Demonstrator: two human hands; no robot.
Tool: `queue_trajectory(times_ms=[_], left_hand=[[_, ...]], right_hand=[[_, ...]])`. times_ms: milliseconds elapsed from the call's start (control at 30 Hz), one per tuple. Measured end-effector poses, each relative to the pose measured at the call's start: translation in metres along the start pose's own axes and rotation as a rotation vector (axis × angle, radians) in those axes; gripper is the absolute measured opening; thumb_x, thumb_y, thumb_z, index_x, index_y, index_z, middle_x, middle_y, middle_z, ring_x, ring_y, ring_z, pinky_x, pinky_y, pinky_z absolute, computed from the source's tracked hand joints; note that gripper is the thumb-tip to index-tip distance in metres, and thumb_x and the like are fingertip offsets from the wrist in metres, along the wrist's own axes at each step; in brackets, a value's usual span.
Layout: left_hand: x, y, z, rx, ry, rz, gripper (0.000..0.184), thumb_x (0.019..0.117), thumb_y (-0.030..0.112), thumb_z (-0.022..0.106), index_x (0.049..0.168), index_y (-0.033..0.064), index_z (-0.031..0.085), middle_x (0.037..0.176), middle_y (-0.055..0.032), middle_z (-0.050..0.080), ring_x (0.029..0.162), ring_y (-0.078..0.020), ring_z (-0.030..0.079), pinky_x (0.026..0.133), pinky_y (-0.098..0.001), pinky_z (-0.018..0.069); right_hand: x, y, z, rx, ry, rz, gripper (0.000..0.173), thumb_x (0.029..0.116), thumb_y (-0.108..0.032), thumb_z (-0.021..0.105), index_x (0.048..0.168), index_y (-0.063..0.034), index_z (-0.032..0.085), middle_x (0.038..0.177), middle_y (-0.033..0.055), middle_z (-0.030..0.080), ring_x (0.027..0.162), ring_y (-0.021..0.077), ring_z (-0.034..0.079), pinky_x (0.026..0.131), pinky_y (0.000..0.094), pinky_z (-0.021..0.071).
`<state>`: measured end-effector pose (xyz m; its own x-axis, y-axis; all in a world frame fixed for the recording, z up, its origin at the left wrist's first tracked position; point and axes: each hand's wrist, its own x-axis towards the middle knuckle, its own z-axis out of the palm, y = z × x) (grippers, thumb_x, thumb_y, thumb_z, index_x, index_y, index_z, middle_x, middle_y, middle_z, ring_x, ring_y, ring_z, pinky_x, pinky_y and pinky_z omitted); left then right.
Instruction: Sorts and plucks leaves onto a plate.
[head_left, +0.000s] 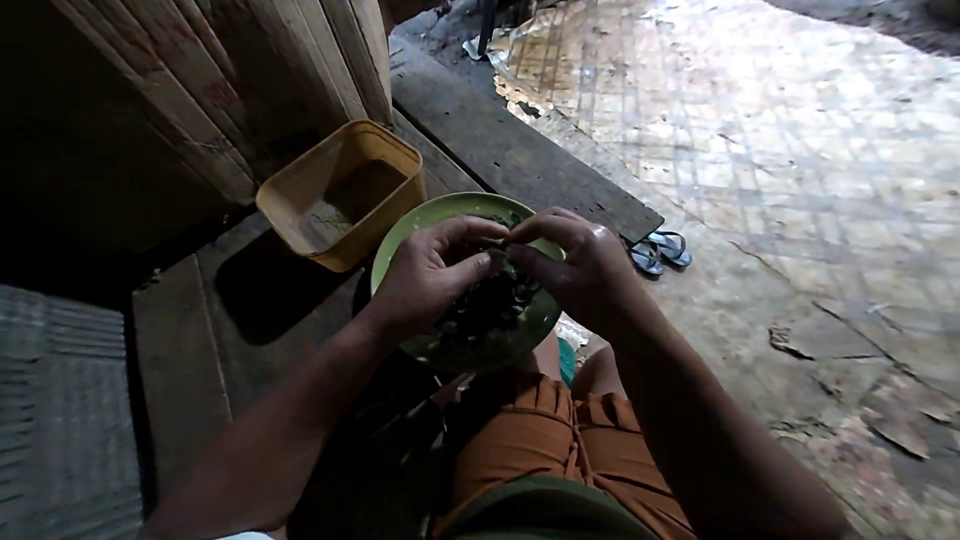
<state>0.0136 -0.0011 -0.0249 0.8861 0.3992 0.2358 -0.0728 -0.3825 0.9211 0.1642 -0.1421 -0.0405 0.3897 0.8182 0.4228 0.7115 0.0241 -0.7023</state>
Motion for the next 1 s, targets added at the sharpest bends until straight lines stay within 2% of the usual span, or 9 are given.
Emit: queue_trajectory(times_ms=[100, 400, 467, 533, 600, 667, 767, 867, 1000], left_hand=[[-0.001, -0.001, 0.001, 0.021, 0.064, -0.024, 0.009, 0.0961, 0.003, 0.067, 0.105, 0.0054, 0.069, 0.088, 0.0011, 0.07, 0.074, -0.0043, 0.067, 0.069, -0.0207, 0.0591], [0.0, 0.008, -0.018, 0.139, 0.052, -0.047, 0.009, 0.0955, 0.002, 0.066, 0.103, 0.0052, 0.069, 0.087, 0.0, 0.071, 0.074, -0.0056, 0.069, 0.07, -0.0217, 0.0604], [0.0, 0.01, -0.019, 0.265, 0.029, -0.034, 0.015, 0.095, 0.007, 0.066, 0.109, 0.009, 0.071, 0.101, 0.0013, 0.072, 0.085, -0.003, 0.069, 0.077, -0.0207, 0.0585], [-0.001, 0.009, -0.019, 0.369, -0.044, 0.041, 0.033, 0.0936, 0.009, 0.068, 0.126, 0.0078, 0.068, 0.126, -0.0047, 0.066, 0.111, -0.0075, 0.065, 0.095, -0.0258, 0.0556], [-0.001, 0.007, -0.014, 0.367, -0.079, 0.07, 0.046, 0.0925, 0.014, 0.072, 0.137, 0.007, 0.062, 0.133, -0.0075, 0.063, 0.12, -0.0106, 0.062, 0.101, -0.0289, 0.0531], [-0.003, 0.005, -0.008, 0.301, -0.059, 0.046, 0.047, 0.0925, 0.017, 0.074, 0.137, 0.0074, 0.061, 0.122, -0.0046, 0.068, 0.108, -0.008, 0.067, 0.093, -0.0256, 0.0571], [-0.004, 0.002, 0.0, 0.256, 0.024, 0.051, 0.023, 0.0958, 0.011, 0.071, 0.118, 0.0079, 0.067, 0.093, 0.0016, 0.072, 0.079, -0.0025, 0.068, 0.072, -0.0191, 0.058], [-0.005, 0.002, -0.001, 0.256, 0.074, 0.063, 0.009, 0.0963, 0.009, 0.069, 0.105, 0.0079, 0.068, 0.088, 0.0024, 0.069, 0.074, -0.0014, 0.065, 0.068, -0.0174, 0.0561], [-0.004, 0.003, -0.007, 0.28, 0.105, 0.06, 0.007, 0.0958, 0.009, 0.07, 0.103, 0.0093, 0.069, 0.088, 0.0033, 0.07, 0.074, -0.0013, 0.065, 0.066, -0.0171, 0.0549]], right_hand=[[0.0, 0.0, 0.003, 0.034, -0.004, 0.014, 0.012, 0.0965, -0.017, 0.067, 0.102, -0.0099, 0.075, 0.098, 0.0025, 0.069, 0.096, 0.016, 0.064, 0.094, 0.0488, 0.0462], [-0.004, 0.015, -0.012, 0.059, 0.016, 0.06, 0.014, 0.097, -0.018, 0.067, 0.101, -0.0069, 0.074, 0.103, 0.005, 0.069, 0.093, 0.0112, 0.066, 0.083, 0.0329, 0.0545], [-0.004, 0.015, -0.013, 0.079, 0.015, 0.074, 0.014, 0.097, -0.018, 0.067, 0.101, -0.0074, 0.074, 0.103, 0.0037, 0.069, 0.092, 0.0091, 0.066, 0.081, 0.0306, 0.0546], [-0.004, 0.014, -0.011, 0.096, 0.011, 0.078, 0.014, 0.0966, -0.018, 0.067, 0.101, -0.0071, 0.074, 0.101, 0.0034, 0.069, 0.092, 0.0091, 0.065, 0.082, 0.031, 0.0544], [-0.003, 0.014, -0.008, 0.109, 0.011, 0.065, 0.014, 0.096, -0.018, 0.067, 0.101, -0.007, 0.074, 0.098, 0.0033, 0.068, 0.092, 0.0093, 0.065, 0.082, 0.0305, 0.0538], [-0.003, 0.016, -0.003, 0.128, 0.012, 0.034, 0.013, 0.096, -0.018, 0.068, 0.101, -0.0083, 0.074, 0.097, 0.0018, 0.069, 0.092, 0.0065, 0.065, 0.082, 0.0268, 0.0543], [-0.002, 0.014, 0.002, 0.153, 0.017, -0.001, 0.011, 0.0961, -0.019, 0.068, 0.1, -0.0108, 0.074, 0.096, -0.0023, 0.069, 0.09, 0.0016, 0.065, 0.081, 0.0212, 0.0549], [-0.003, 0.013, 0.001, 0.149, 0.016, 0.012, 0.013, 0.0965, -0.02, 0.067, 0.1, -0.0106, 0.074, 0.097, -0.002, 0.069, 0.089, 0.0015, 0.065, 0.08, 0.0214, 0.0546], [-0.005, 0.011, -0.002, 0.16, 0.03, 0.071, 0.012, 0.0969, -0.017, 0.067, 0.098, -0.0072, 0.073, 0.097, 0.0018, 0.069, 0.088, 0.0047, 0.065, 0.078, 0.0247, 0.054]])
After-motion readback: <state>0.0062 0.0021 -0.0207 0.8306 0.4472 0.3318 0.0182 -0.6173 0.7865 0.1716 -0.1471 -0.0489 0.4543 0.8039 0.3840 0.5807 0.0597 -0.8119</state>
